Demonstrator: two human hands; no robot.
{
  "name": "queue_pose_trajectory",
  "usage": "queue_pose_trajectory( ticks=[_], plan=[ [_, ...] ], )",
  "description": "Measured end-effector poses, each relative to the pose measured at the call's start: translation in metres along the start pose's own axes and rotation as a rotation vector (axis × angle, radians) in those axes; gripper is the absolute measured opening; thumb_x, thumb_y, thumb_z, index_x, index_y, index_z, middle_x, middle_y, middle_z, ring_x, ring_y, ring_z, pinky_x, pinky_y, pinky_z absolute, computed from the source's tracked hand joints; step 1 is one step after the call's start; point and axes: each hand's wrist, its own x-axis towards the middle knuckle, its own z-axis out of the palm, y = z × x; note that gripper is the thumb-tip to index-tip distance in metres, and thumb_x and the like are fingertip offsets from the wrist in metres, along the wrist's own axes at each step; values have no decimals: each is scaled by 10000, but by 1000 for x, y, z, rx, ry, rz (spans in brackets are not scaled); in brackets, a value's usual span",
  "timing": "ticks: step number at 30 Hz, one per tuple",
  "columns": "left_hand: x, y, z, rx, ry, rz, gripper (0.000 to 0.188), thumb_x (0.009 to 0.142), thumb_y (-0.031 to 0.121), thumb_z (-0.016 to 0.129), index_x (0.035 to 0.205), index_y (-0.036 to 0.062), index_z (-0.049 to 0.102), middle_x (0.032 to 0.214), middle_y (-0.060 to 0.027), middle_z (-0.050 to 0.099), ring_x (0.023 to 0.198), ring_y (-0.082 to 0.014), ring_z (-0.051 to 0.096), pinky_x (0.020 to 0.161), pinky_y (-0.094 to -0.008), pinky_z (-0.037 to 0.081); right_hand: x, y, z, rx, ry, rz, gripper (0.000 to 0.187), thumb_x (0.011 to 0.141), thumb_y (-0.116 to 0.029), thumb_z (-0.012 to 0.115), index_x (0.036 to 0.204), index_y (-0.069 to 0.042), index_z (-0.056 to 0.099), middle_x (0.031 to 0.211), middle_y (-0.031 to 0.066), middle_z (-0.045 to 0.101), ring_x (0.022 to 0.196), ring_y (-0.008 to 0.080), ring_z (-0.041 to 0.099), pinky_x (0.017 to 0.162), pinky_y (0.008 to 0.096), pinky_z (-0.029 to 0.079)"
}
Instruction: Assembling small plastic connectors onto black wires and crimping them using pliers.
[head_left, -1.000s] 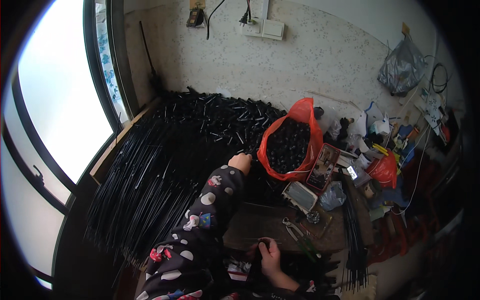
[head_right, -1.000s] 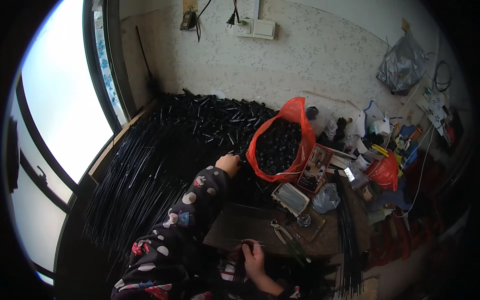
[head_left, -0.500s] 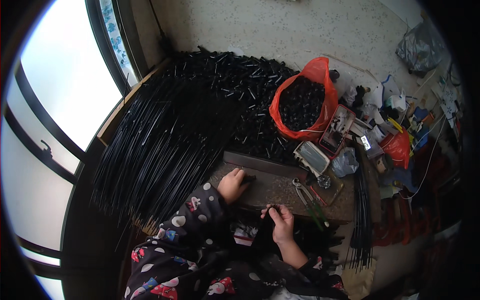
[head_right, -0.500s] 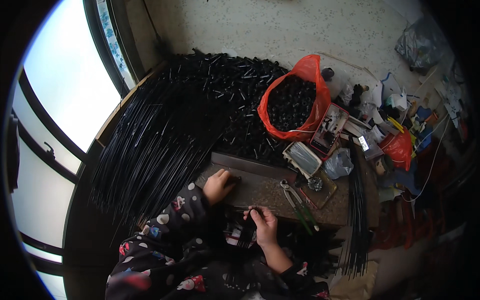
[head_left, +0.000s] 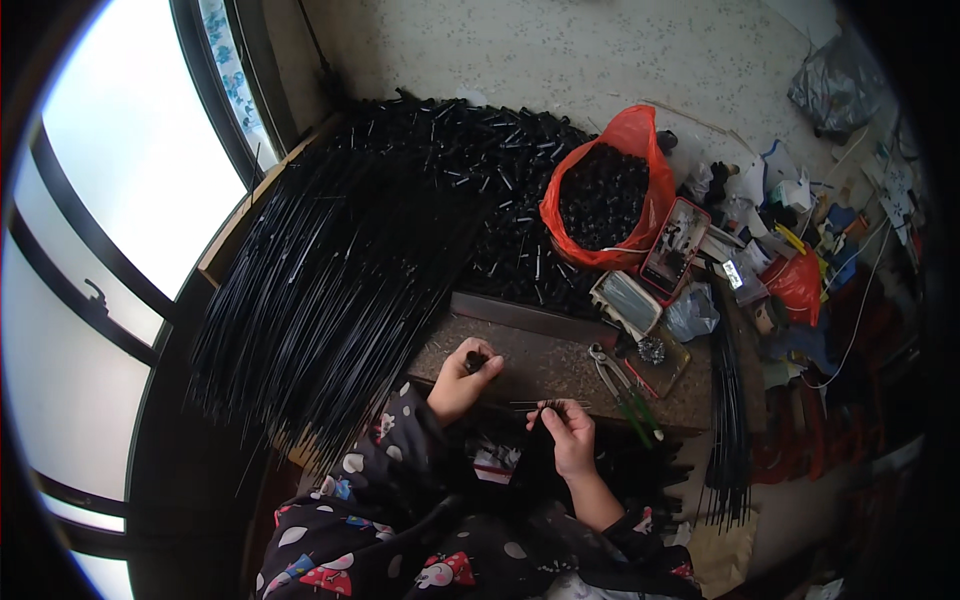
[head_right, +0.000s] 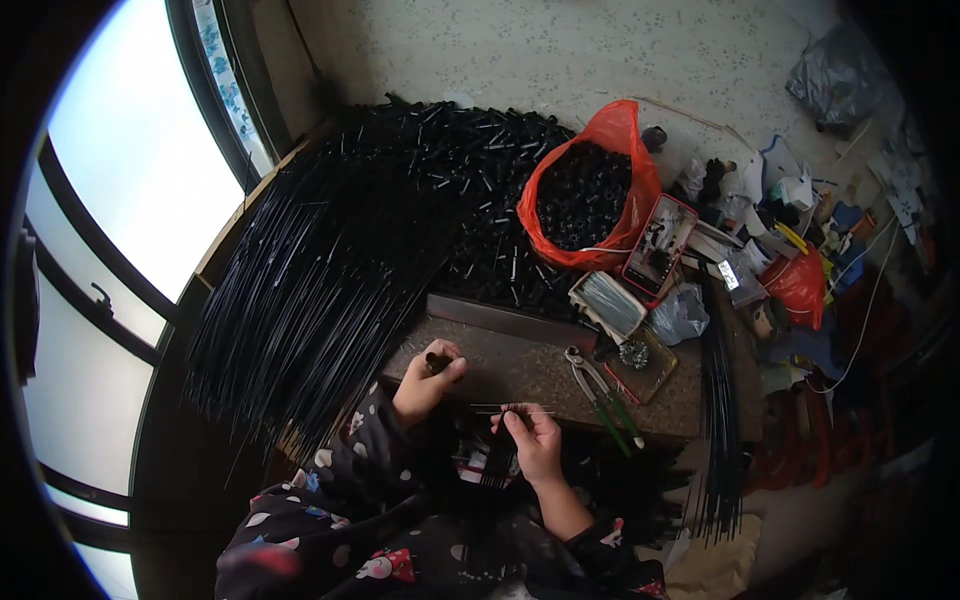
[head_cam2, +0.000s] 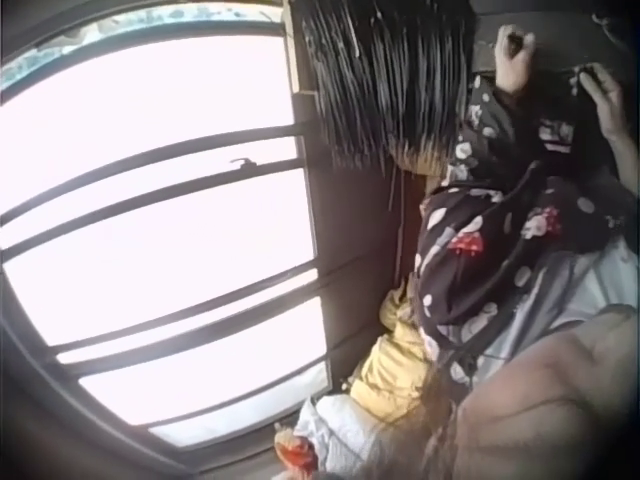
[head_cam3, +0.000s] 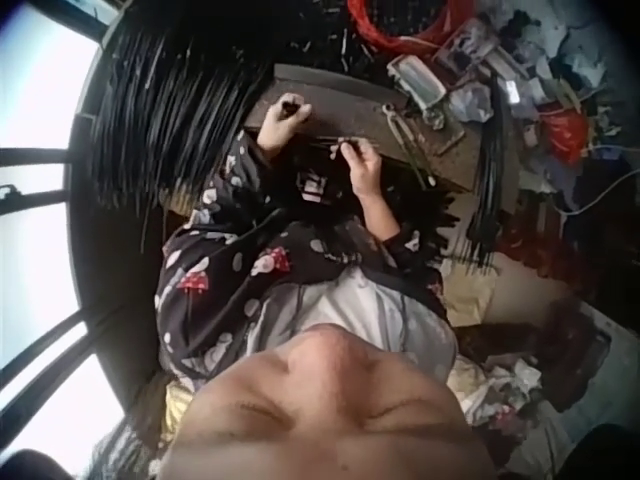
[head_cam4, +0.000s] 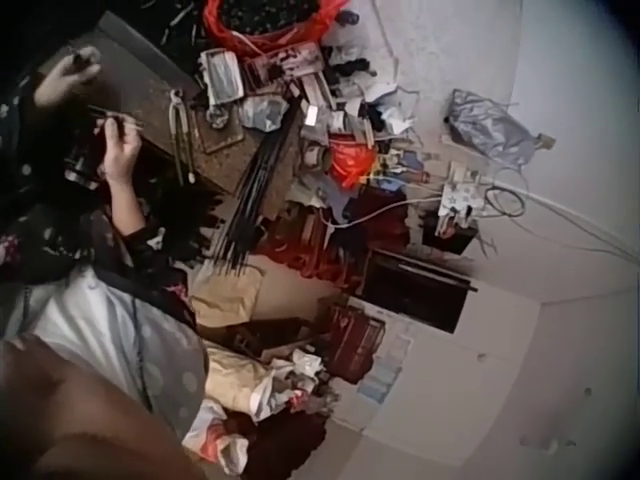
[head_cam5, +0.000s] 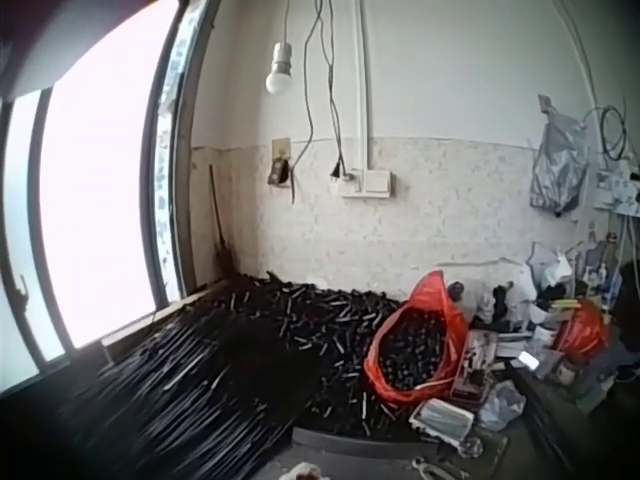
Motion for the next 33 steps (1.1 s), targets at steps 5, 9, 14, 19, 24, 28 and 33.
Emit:
queue_pose_trajectory(
  ticks=[5, 9, 14, 19, 24, 28, 33],
  plan=[
    [9, 47, 40, -321, -108, 137, 126, 876, 144, 546, 839, 28, 513, 984, -29, 486, 813, -98, 448, 734, -240, 369, -2, 6, 12, -128, -12, -72, 111, 872, -78, 553, 920, 22, 566, 827, 57, 633, 742, 106, 575, 718, 233, 457],
    [6, 52, 33, -457, -25, 87, 145, 901, 176, 522, 897, 33, 497, 916, -66, 532, 706, -98, 499, 632, -236, 412, -5, -1, 19, -314, -17, -96, 105, 870, -68, 553, 927, 19, 567, 812, 25, 618, 733, 92, 554, 710, 215, 441],
    [-24, 25, -4, -628, -97, -388, 136, 826, 66, 610, 913, 32, 511, 886, -52, 553, 644, -91, 516, 568, -196, 404, -2, 9, 14, 5, 60, 17, 119, 900, -115, 510, 930, -9, 553, 881, 28, 568, 820, 85, 515, 739, 220, 418],
    [-45, 19, 9, -952, -234, -570, 297, 792, -28, 596, 1083, -28, 540, 1055, -104, 557, 787, -152, 581, 726, -256, 481, -6, 3, 30, 62, 178, -12, 89, 884, -75, 528, 959, -29, 513, 888, 10, 531, 807, 74, 492, 744, 210, 403],
    [-37, 21, 21, -929, -214, -546, 284, 857, 85, 564, 1125, 1, 520, 1016, -103, 567, 780, -139, 560, 659, -222, 456, -10, 8, 32, -24, 217, -91, 147, 877, -78, 554, 981, -28, 463, 886, 10, 512, 786, 60, 483, 719, 193, 394],
    [-33, 15, 21, -1043, -252, -562, 257, 846, 99, 587, 1080, 4, 538, 1018, -113, 564, 796, -130, 537, 666, -210, 440, -12, 4, 28, 31, 218, -70, 152, 876, -77, 555, 979, -24, 458, 881, 16, 511, 783, 63, 486, 719, 197, 401],
    [-37, 12, 26, -1067, -273, -509, 243, 821, 32, 588, 1055, -19, 549, 1048, -140, 557, 855, -165, 560, 751, -241, 469, -12, 7, 27, 13, 226, -109, 164, 874, -78, 560, 984, -21, 453, 881, 18, 512, 782, 66, 490, 725, 196, 406]
  ],
)
